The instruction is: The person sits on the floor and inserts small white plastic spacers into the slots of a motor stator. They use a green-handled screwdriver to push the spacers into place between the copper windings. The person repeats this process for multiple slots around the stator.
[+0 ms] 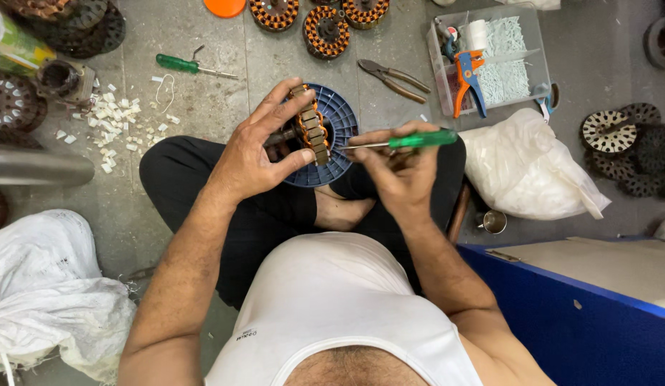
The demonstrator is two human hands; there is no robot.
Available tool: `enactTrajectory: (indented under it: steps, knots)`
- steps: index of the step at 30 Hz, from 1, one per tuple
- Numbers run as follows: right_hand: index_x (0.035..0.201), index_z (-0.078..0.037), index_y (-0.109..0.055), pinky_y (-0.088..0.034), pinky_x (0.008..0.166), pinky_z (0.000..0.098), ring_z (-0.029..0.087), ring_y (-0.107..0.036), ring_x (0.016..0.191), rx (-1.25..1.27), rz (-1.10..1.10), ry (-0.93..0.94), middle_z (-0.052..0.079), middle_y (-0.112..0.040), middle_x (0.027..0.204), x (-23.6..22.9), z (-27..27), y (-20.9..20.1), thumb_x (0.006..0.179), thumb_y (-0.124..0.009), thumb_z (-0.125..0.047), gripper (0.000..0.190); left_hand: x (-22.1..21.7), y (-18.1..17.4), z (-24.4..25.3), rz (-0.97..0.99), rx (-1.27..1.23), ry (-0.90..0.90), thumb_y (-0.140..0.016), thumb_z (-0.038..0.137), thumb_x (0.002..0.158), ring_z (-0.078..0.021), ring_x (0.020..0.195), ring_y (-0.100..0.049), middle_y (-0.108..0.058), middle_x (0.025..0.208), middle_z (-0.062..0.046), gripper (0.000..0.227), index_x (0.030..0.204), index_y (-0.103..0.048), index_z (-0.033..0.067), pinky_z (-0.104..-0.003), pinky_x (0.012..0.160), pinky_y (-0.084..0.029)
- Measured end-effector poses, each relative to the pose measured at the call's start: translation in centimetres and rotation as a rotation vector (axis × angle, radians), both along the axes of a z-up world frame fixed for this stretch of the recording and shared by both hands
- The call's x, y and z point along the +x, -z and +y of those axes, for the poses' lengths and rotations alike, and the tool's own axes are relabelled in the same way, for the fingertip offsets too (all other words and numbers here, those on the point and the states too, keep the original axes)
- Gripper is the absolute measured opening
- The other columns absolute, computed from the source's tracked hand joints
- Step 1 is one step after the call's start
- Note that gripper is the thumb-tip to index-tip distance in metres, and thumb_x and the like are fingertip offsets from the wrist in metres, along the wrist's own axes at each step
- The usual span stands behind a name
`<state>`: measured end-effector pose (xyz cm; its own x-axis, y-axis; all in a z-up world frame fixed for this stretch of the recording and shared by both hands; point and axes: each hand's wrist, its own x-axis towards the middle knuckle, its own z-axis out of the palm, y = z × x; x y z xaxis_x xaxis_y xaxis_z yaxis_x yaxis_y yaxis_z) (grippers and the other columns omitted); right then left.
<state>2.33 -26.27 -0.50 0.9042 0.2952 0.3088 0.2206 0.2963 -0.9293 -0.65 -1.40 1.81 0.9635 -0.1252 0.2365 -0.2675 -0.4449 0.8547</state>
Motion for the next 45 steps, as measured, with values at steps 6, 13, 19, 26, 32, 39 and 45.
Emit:
enactTrajectory:
  steps: [6,13,19,26,32,39,45]
  knots:
    - [0.126,-0.009,-0.030,-0.066,0.094,0.0368,0.030,-0.074,0.110,-0.110,-0.260,0.045,0.027,-0.066,0.118,-0.7,1.1,0.9,0.099,-0.064,0.018,0.051,0.1,-0.4,0.0,-0.023,0.042,0.021,-0.081,0.020,0.083,-0.0348,0.152,-0.046,-0.038,0.168,-0.011,0.079,0.155,-0.049,0.0227,-0.050,0.124,-0.042]
    - [0.125,-0.006,-0.033,-0.067,0.089,0.0361,0.030,-0.075,0.107,-0.220,-0.537,0.050,0.025,-0.068,0.115,-0.4,1.6,1.4,0.098,-0.066,0.014,0.047,-0.1,0.0,-0.6,-0.024,0.085,-0.044,-0.081,0.023,0.082,-0.0353,0.149,-0.048,-0.039,0.167,-0.011,0.075,0.151,-0.051,0.0249,-0.050,0.119,-0.046]
    - [0.119,-0.005,-0.037,-0.067,0.084,0.0349,0.030,-0.077,0.102,-0.283,-0.632,0.133,0.026,-0.070,0.111,-0.6,1.9,1.1,0.096,-0.070,0.013,0.044,-0.2,-0.2,-0.5,-0.053,0.069,-0.030,-0.080,0.024,0.085,-0.0345,0.148,-0.052,-0.040,0.167,-0.009,0.073,0.152,-0.051,0.0273,-0.048,0.119,-0.049]
    - [0.112,-0.004,-0.039,-0.066,0.077,0.0323,0.027,-0.078,0.095,-0.353,-0.572,0.162,0.025,-0.073,0.106,-0.2,2.2,1.6,0.093,-0.074,0.011,0.042,-0.1,0.1,-0.6,-0.065,0.078,-0.040,-0.078,0.023,0.082,-0.0341,0.146,-0.055,-0.042,0.166,-0.010,0.067,0.146,-0.058,0.0289,-0.046,0.117,-0.051]
    - [0.117,-0.003,-0.033,-0.068,0.083,0.0344,0.028,-0.077,0.101,-0.224,-0.403,0.094,0.026,-0.071,0.110,0.5,2.1,2.2,0.097,-0.071,0.012,0.046,0.1,0.4,-0.5,-0.086,0.024,-0.031,-0.078,0.023,0.083,-0.0333,0.145,-0.055,-0.044,0.165,-0.011,0.062,0.142,-0.062,0.0262,-0.045,0.119,-0.050]
    - [0.118,-0.002,-0.035,-0.070,0.083,0.0342,0.031,-0.078,0.100,-0.273,-0.322,0.105,0.027,-0.072,0.105,1.0,1.6,2.1,0.092,-0.073,0.015,0.049,0.0,0.6,-0.7,-0.083,0.014,-0.032,-0.079,0.024,0.082,-0.0330,0.146,-0.055,-0.044,0.165,-0.011,0.062,0.141,-0.062,0.0267,-0.045,0.120,-0.050]
    - [0.118,-0.007,-0.033,-0.067,0.094,0.0388,0.031,-0.075,0.108,0.184,-0.026,-0.051,0.028,-0.069,0.116,0.9,1.2,3.3,0.099,-0.061,0.016,0.041,-0.2,0.5,-1.0,-0.058,0.013,-0.049,-0.079,0.024,0.081,-0.0337,0.148,-0.052,-0.044,0.165,-0.011,0.063,0.142,-0.063,0.0268,-0.047,0.120,-0.048]
